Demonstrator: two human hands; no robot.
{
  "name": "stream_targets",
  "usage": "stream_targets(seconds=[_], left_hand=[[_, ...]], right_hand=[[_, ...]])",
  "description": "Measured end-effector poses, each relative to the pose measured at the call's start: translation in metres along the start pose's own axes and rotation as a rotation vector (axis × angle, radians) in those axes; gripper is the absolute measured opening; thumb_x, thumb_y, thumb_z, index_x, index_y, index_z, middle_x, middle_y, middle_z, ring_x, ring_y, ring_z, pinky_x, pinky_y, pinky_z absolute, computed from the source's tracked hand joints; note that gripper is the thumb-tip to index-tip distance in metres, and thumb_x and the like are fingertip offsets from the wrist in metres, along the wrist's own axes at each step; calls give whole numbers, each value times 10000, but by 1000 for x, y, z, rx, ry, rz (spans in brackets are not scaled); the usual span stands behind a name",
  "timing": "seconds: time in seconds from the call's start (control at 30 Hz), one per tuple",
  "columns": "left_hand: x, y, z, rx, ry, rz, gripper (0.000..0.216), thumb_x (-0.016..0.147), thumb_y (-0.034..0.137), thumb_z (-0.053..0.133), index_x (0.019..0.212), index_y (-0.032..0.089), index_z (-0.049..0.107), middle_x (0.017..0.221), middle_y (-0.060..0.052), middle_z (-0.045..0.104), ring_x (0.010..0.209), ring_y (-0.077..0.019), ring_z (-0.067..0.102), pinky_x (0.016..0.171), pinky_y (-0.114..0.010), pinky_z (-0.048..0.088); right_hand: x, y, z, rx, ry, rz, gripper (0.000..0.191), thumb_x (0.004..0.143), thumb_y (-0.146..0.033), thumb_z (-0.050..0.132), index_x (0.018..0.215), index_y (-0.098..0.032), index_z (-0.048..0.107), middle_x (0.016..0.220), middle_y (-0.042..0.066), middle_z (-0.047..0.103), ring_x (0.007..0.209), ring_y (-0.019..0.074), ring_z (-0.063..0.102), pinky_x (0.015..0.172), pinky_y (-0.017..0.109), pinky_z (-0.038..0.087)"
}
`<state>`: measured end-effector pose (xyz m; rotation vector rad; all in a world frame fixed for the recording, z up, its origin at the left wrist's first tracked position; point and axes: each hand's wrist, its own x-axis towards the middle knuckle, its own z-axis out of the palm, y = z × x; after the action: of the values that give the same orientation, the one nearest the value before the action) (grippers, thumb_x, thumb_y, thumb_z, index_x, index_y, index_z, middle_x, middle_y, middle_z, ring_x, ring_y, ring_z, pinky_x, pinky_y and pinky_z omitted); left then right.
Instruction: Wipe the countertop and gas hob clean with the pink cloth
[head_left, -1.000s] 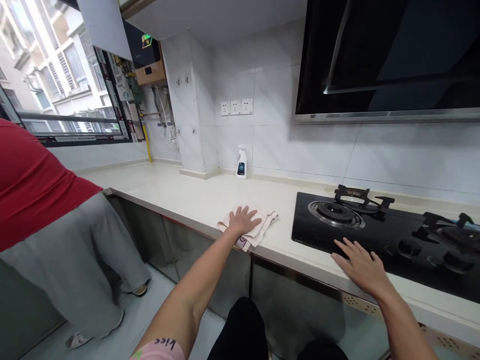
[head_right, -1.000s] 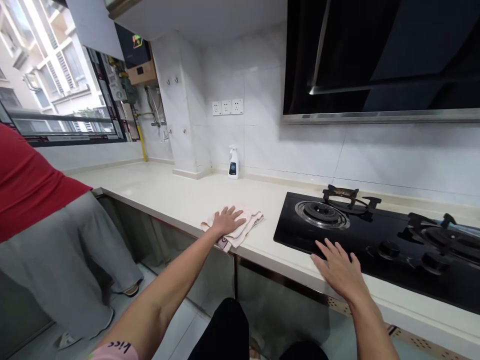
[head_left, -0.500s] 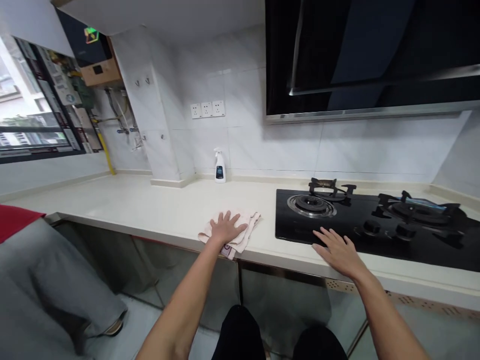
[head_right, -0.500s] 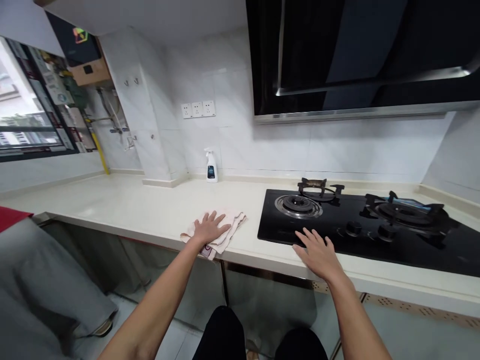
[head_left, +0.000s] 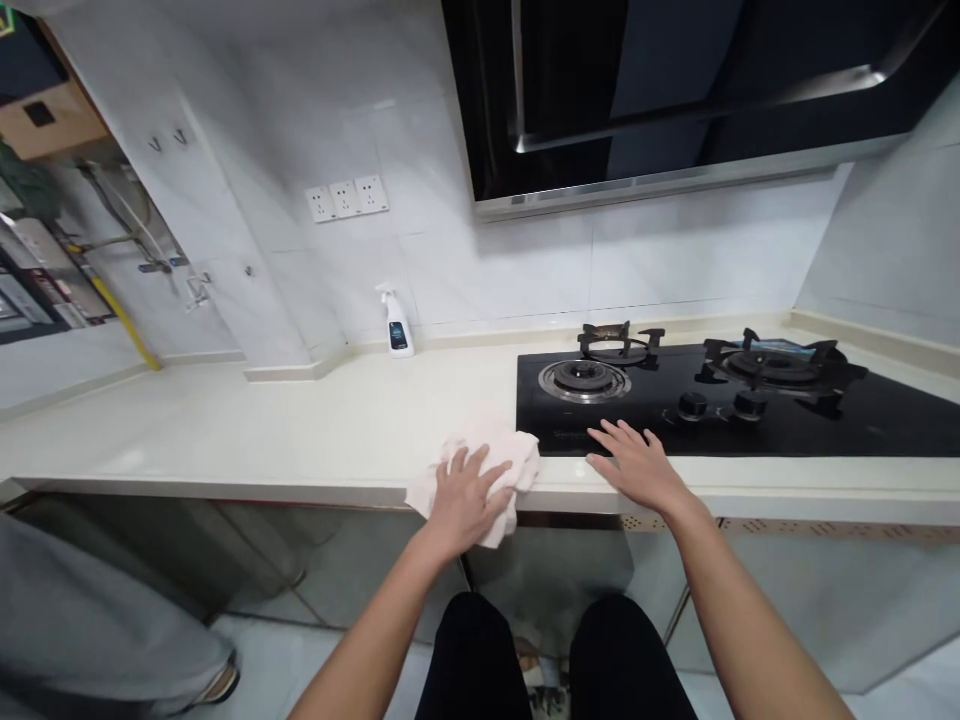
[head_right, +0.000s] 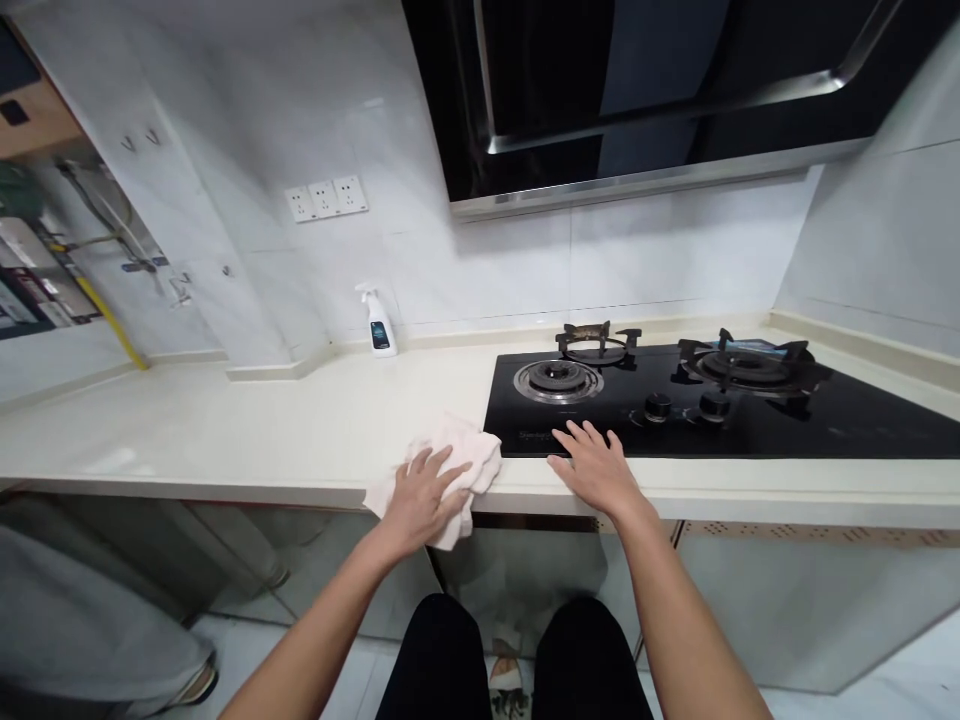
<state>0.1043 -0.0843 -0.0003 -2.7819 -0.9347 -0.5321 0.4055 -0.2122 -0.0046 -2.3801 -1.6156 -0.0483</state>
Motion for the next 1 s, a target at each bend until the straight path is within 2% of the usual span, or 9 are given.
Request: stream_targets(seconds=[0.13, 0.27, 0.4, 0.57, 0.73, 0.87, 1.0], left_hand=[[5, 43, 5, -79, -50, 80, 485, 1088, 532, 450, 1560, 465, 539, 1715, -34, 418, 1570, -439, 337, 1193, -744, 339], [40, 76, 0, -131, -151, 90, 595, 1063, 664, 380, 1627, 481, 433, 1786, -16, 261, 1638, -465, 151, 1250, -766, 187], [88, 88, 0, -179, -278, 41, 676, 1029, 756, 284, 1640, 490, 394, 1802, -4, 208, 1645, -472, 91, 1226, -814, 137], [147, 89, 13, -160, -325, -9, 744, 979, 816, 266, 1635, 490, 397, 1804, -10, 206, 1641, -488, 81, 1205, -838, 101], [199, 66, 30, -176, -370, -151, 827, 935, 856, 287, 1669, 475, 325, 1822, -12, 114, 1645, -495, 4, 1209, -826, 59], [224, 21, 38, -158, -376, -348, 899, 902, 875, 294, 1688, 438, 293, 1825, -66, 41, 1635, -522, 4, 1200, -834, 61], [227, -30, 40, -123, -371, -462, 868, 927, 840, 245, 1687, 426, 305, 1821, -99, 70, 1635, -522, 9, 1197, -829, 45]], right_hand=[[3, 3, 6, 32, 40, -17, 620, 1076, -532, 266, 1605, -302, 492, 1736, 38, 360, 1635, 295, 246, 1309, 604, 183], [6, 9, 12, 77, 80, -15, 609, 1090, -451, 194, 1565, -290, 539, 1710, 38, 413, 1620, 276, 288, 1308, 594, 186], [9, 13, 15, 197, 147, 22, 611, 1090, -429, 170, 1556, -260, 527, 1668, 60, 478, 1586, 250, 360, 1310, 572, 208], [10, 13, 16, 221, 176, 35, 594, 1080, -471, 235, 1528, -230, 543, 1645, 93, 505, 1570, 262, 387, 1306, 568, 216], [7, 12, 19, 190, 176, 16, 595, 1084, -483, 252, 1508, -226, 579, 1641, 94, 510, 1588, 262, 357, 1312, 543, 201], [2, 9, 17, 183, 180, -3, 611, 1082, -495, 265, 1497, -195, 598, 1650, 103, 497, 1596, 264, 340, 1320, 550, 189], [-1, 6, 13, 174, 177, -10, 627, 1078, -529, 273, 1495, -201, 608, 1658, 91, 486, 1601, 266, 333, 1326, 559, 184]])
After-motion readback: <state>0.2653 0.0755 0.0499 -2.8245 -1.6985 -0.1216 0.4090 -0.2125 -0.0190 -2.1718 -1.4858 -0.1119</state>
